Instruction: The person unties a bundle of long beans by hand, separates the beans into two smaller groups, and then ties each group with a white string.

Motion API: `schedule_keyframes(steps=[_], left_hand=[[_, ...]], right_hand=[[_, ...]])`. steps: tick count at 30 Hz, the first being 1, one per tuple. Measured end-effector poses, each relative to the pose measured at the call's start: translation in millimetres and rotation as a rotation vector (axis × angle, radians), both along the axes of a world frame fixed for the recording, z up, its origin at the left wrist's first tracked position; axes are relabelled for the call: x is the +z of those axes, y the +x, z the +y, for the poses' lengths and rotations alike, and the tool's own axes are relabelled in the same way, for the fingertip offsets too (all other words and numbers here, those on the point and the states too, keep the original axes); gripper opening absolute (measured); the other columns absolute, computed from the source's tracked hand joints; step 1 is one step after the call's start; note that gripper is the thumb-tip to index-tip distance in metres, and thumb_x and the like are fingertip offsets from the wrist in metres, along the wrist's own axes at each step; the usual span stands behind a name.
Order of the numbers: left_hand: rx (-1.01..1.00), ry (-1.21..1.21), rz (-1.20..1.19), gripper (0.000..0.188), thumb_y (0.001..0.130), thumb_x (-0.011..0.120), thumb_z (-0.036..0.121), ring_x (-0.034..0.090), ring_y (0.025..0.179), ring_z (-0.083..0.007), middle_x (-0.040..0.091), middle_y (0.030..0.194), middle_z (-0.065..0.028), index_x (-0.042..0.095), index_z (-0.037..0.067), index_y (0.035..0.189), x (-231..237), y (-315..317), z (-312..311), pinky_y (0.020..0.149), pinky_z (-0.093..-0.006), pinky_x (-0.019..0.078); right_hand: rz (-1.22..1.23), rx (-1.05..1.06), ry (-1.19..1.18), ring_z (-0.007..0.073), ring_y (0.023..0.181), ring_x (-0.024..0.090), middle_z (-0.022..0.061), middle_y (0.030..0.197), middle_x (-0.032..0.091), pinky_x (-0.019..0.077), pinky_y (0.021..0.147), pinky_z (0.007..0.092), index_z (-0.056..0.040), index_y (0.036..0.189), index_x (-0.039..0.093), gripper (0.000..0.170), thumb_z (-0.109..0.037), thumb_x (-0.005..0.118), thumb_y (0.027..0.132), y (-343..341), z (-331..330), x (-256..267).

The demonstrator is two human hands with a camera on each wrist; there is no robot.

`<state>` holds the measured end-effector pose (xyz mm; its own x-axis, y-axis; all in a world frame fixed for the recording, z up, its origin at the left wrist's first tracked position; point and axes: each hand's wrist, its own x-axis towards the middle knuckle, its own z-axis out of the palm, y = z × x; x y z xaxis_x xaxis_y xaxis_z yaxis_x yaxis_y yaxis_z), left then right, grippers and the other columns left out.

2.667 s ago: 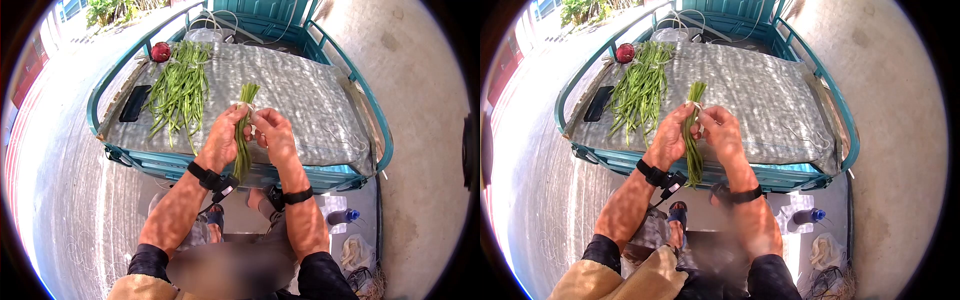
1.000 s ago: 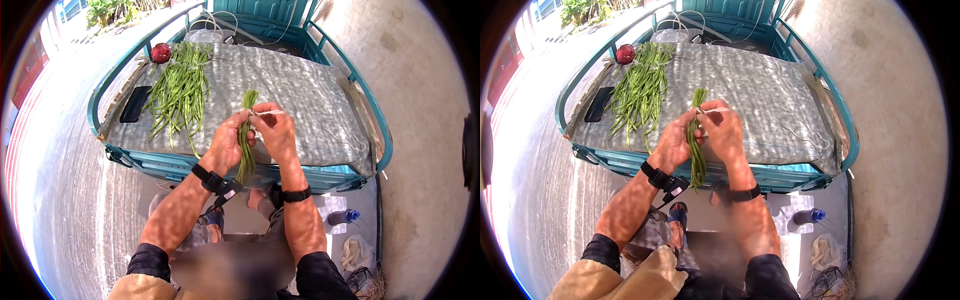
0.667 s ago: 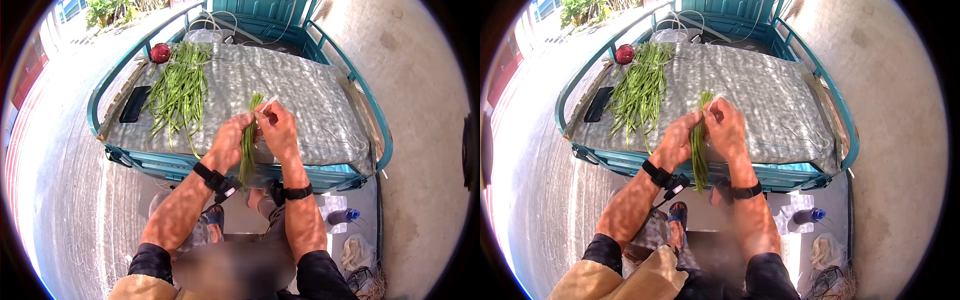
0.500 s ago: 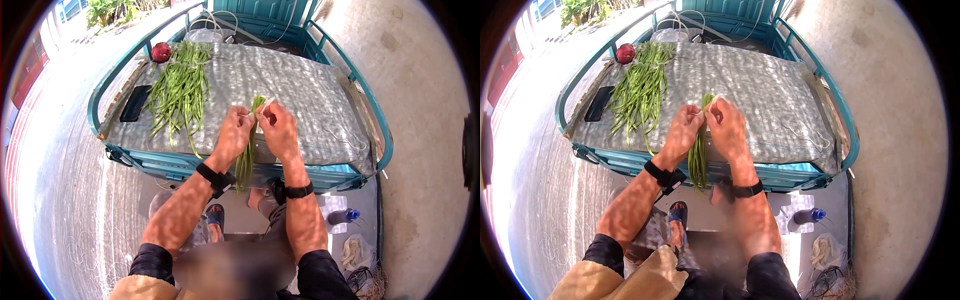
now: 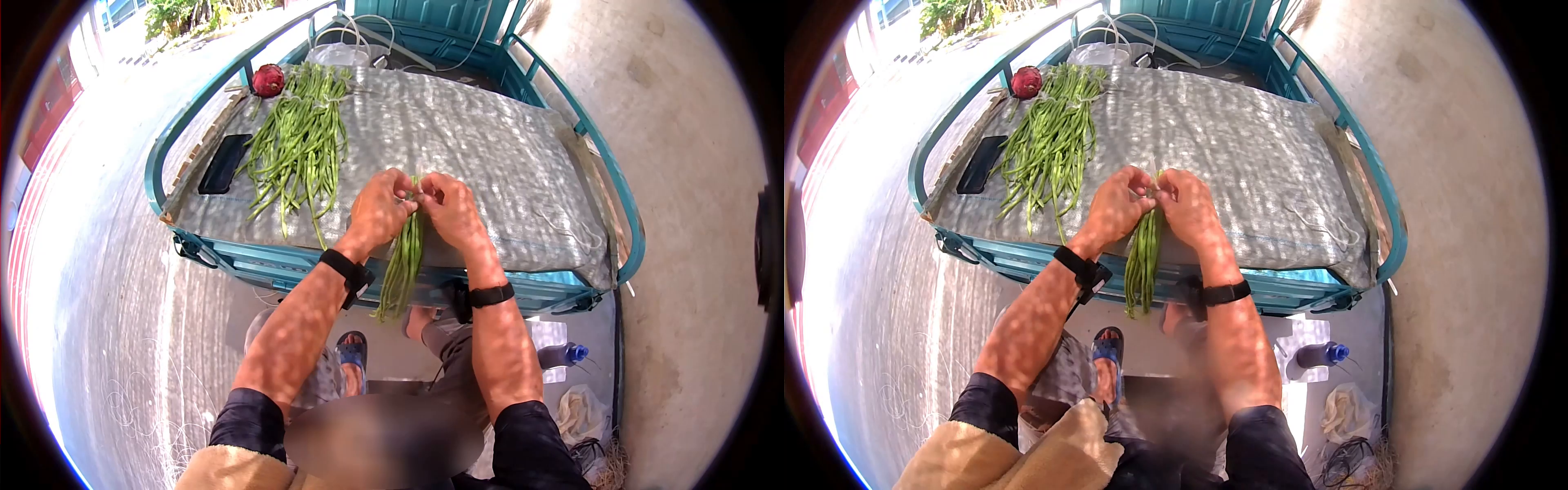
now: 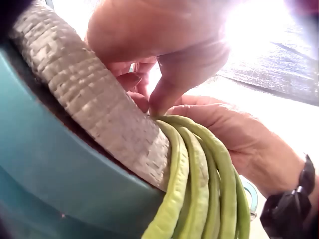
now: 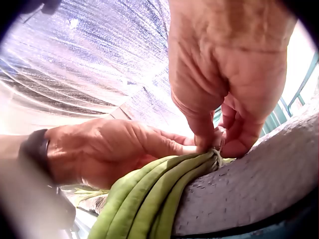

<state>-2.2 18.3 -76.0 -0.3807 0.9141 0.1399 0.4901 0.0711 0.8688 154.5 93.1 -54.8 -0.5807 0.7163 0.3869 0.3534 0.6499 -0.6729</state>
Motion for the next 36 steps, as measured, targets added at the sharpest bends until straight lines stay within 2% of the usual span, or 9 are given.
schedule_keyframes(steps=[10,20,29,31,34,36], left_hand=[[-0.027,-0.076,-0.07,0.031,0.085,0.083,0.017,0.07,0.09,-0.0243,0.072,0.095,-0.0057,0.069,0.007,0.111,-4,-6,4,0.082,-0.0392,0.0549],[0.007,-0.061,-0.097,0.026,0.088,0.08,0.022,0.072,0.088,-0.0249,0.075,0.092,-0.0065,0.07,0.008,0.108,1,0,0,0.082,-0.0397,0.0553],[0.034,-0.08,0.005,0.021,0.093,0.065,0.018,0.072,0.096,-0.0371,0.076,0.098,-0.0151,0.071,0.011,0.111,-8,2,11,0.087,-0.0457,0.0551],[0.043,-0.07,0.039,0.021,0.093,0.065,0.019,0.072,0.098,-0.0376,0.076,0.098,-0.0153,0.072,0.011,0.112,-7,2,10,0.088,-0.0461,0.0552],[0.06,-0.11,0.095,0.022,0.093,0.065,0.02,0.072,0.1,-0.0389,0.076,0.1,-0.016,0.072,0.011,0.112,8,7,4,0.089,-0.0466,0.0553],[0.069,-0.131,0.113,0.022,0.093,0.066,0.02,0.072,0.101,-0.0397,0.076,0.101,-0.0166,0.073,0.011,0.111,14,9,1,0.09,-0.0469,0.0553]], right_hand=[[0.024,0.035,-0.069,0.0304,0.081,0.064,0.014,0.089,0.064,0.0509,0.074,0.0431,-0.0022,0.099,0.064,0.013,-0.007,0.071,0.089,1,5,-2],[0.11,0.067,-0.12,0.0262,0.083,0.068,0.0115,0.091,0.069,0.0538,0.073,0.039,-0.0029,0.101,0.067,0.01,-0.006,0.07,0.091,2,11,-6],[0.098,0.107,-0.072,0.0245,0.082,0.07,0.012,0.09,0.072,0.0547,0.072,0.0373,-0.0033,0.104,0.069,0.012,-0.003,0.069,0.092,0,8,-5],[0.104,0.104,-0.087,0.0237,0.081,0.07,0.0121,0.089,0.072,0.0549,0.073,0.0366,-0.0033,0.103,0.069,0.012,-0.003,0.069,0.092,1,9,-4],[0.106,0.097,-0.086,0.009,0.075,0.062,0.0034,0.086,0.072,0.0519,0.071,0.0272,-0.0028,0.102,0.071,0.007,-0.002,0.071,0.095,2,10,-3],[0.121,0.11,-0.112,0.0083,0.077,0.062,0.0022,0.086,0.072,0.0519,0.071,0.027,-0.0025,0.101,0.071,0.005,-0.002,0.071,0.096,2,10,-4]])
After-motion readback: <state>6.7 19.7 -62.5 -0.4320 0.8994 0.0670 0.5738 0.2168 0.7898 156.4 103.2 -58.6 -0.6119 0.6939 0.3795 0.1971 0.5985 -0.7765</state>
